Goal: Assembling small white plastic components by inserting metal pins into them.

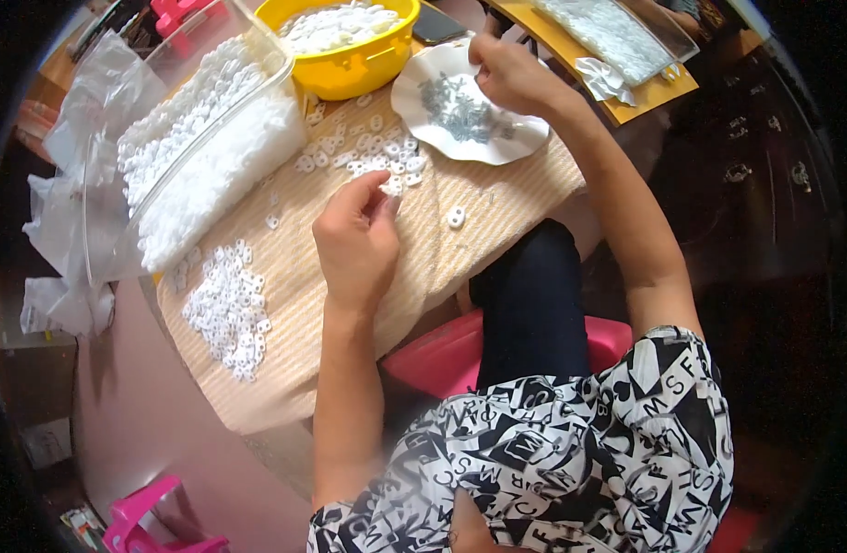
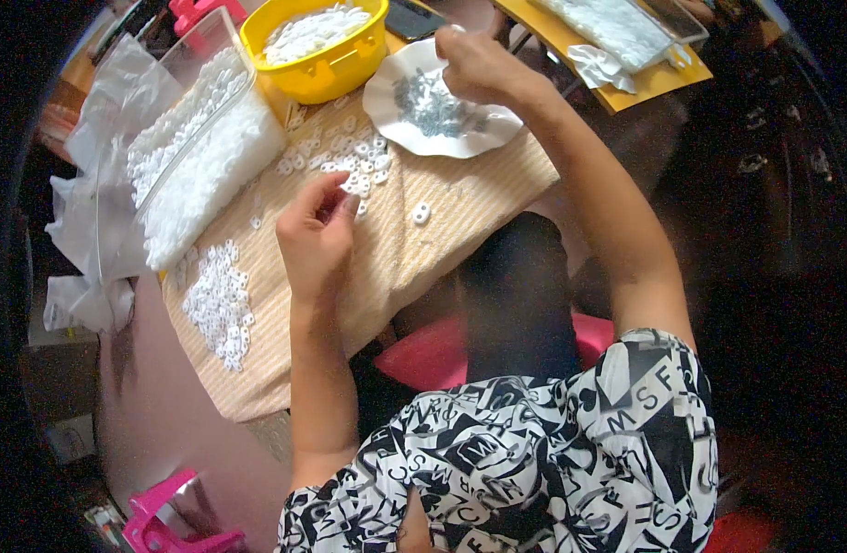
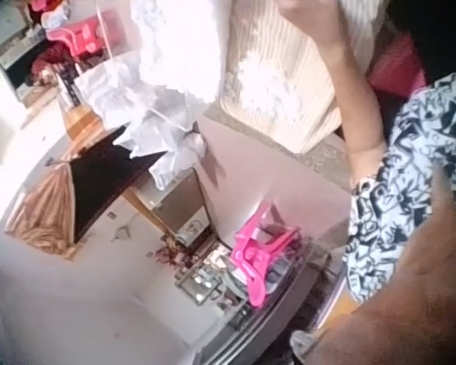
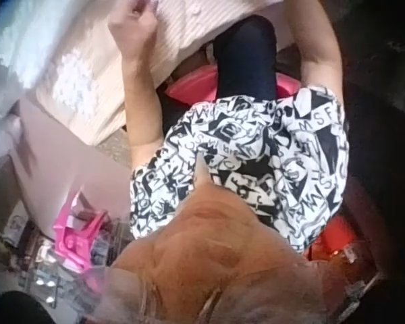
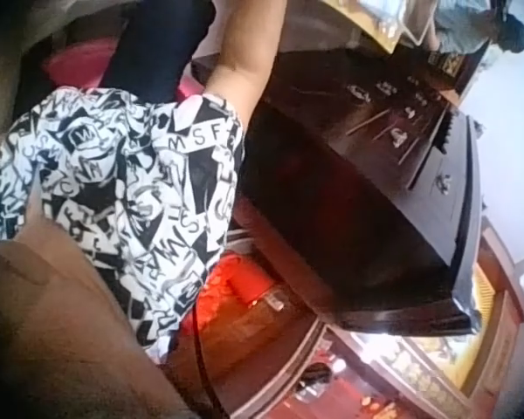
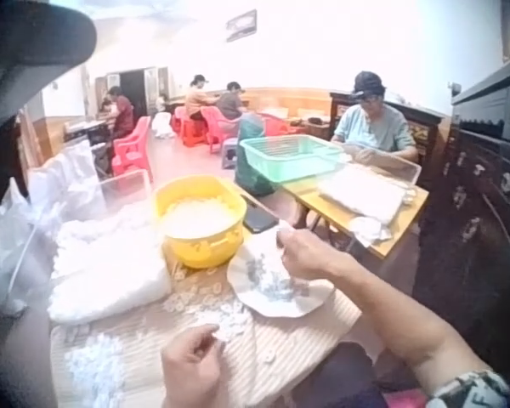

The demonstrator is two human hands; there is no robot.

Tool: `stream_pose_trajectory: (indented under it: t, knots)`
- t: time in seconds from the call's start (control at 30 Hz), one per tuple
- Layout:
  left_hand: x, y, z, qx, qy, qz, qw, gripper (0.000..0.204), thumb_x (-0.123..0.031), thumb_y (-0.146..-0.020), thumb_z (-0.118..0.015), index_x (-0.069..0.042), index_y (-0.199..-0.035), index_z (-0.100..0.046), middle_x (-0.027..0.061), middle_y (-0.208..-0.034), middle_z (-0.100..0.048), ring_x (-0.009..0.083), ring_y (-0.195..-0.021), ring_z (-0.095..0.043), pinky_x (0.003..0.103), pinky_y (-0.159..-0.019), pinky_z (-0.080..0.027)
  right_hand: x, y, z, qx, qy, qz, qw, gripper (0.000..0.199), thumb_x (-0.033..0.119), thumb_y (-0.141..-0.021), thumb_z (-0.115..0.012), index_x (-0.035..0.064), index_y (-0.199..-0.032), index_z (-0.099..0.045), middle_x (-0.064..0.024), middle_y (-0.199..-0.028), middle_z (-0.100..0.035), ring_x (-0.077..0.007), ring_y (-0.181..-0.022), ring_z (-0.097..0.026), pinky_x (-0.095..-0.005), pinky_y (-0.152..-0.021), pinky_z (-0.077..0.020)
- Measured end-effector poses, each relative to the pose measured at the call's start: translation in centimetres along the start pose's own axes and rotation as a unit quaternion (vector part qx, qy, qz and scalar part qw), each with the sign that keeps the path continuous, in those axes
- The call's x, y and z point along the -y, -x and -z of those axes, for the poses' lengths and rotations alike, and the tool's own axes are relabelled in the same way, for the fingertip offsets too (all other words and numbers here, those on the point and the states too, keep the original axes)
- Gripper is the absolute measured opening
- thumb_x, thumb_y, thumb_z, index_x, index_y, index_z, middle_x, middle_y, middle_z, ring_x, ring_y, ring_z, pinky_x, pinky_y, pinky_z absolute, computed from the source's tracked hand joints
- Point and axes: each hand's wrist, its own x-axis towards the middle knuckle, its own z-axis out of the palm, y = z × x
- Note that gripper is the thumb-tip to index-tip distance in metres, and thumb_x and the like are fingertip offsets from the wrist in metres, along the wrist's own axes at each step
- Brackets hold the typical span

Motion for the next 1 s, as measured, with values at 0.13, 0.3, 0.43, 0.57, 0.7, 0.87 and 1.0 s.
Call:
stream_pose_trajectory:
  t: [0.13,0.3,0.43,0.57,0.7,0.87,1.0]
  knots:
    - [-0.4,-0.4,1.8,0.018,0.34,0.158,0.927,0.015,0.004,-0.074,-0.062,0.003,-0.088,-0.061,0.0024,-0.079,-0.06,0.0069,-0.071,-0.054,0.019,-0.062,-0.044,5.2,-0.3,2.0,0.0,-0.262,-0.038,0.964,0.019,0.001,-0.081,-0.052,0.0007,-0.099,-0.057,-0.003,-0.068,-0.057,-0.008,-0.06,-0.051,-0.0218,-0.053,-0.0418]
    - [0.6,-0.5,3.6,0.006,0.503,0.166,0.848,0.018,0.006,-0.072,-0.063,0.003,-0.09,-0.061,0.0045,-0.082,-0.061,0.009,-0.072,-0.055,0.019,-0.066,-0.044,11.9,0.1,1.9,0.06,-0.646,-0.073,0.757,0.015,0.002,-0.074,-0.057,-0.0041,-0.087,-0.059,-0.0096,-0.069,-0.06,-0.0113,-0.059,-0.054,-0.0224,-0.052,-0.0425]
    - [1.3,-0.4,4.7,0.035,0.564,0.159,0.809,0.022,0.001,-0.078,-0.058,0.003,-0.1,-0.057,0.0088,-0.085,-0.061,0.0152,-0.076,-0.057,0.027,-0.072,-0.047,13.5,1.6,-0.7,0.053,-0.706,-0.105,0.699,0.014,0.008,-0.077,-0.062,-0.0024,-0.086,-0.059,-0.0063,-0.07,-0.06,-0.0093,-0.058,-0.054,-0.0197,-0.05,-0.0426]
    - [0.9,-0.4,4.6,0.021,0.579,0.172,0.797,0.02,0.0,-0.078,-0.058,0.0,-0.098,-0.057,0.0105,-0.089,-0.06,0.0182,-0.077,-0.058,0.031,-0.071,-0.048,13.5,2.8,-2.0,0.078,-0.732,-0.16,0.658,0.011,0.007,-0.079,-0.061,-0.0011,-0.085,-0.059,-0.0058,-0.071,-0.061,-0.0087,-0.058,-0.054,-0.0196,-0.051,-0.0438]
    - [0.5,-0.3,4.3,-0.001,0.589,0.211,0.78,0.019,0.005,-0.076,-0.059,0.002,-0.094,-0.057,0.0076,-0.078,-0.059,0.0138,-0.068,-0.056,0.025,-0.065,-0.046,13.8,3.3,-3.0,0.081,-0.731,-0.157,0.659,0.009,0.007,-0.08,-0.06,-0.0008,-0.084,-0.06,-0.0039,-0.07,-0.06,-0.0076,-0.059,-0.053,-0.0189,-0.053,-0.0437]
    - [0.3,-0.3,4.4,0.004,0.604,0.214,0.768,0.016,0.005,-0.077,-0.056,0.004,-0.092,-0.057,0.0112,-0.082,-0.061,0.0177,-0.071,-0.06,0.029,-0.066,-0.051,14.1,3.4,-3.3,0.092,-0.716,-0.15,0.676,0.01,0.009,-0.082,-0.058,-0.0015,-0.083,-0.06,-0.0029,-0.068,-0.059,-0.0067,-0.059,-0.053,-0.0187,-0.055,-0.0433]
    - [0.2,-0.3,4.5,0.004,0.596,0.22,0.772,0.016,0.006,-0.077,-0.056,0.004,-0.092,-0.057,0.0135,-0.083,-0.062,0.0187,-0.072,-0.062,0.03,-0.066,-0.052,14.5,3.5,-2.9,0.083,-0.703,-0.17,0.686,0.012,0.01,-0.082,-0.057,-0.0021,-0.083,-0.06,-0.0029,-0.067,-0.059,-0.0063,-0.06,-0.053,-0.0187,-0.055,-0.0432]
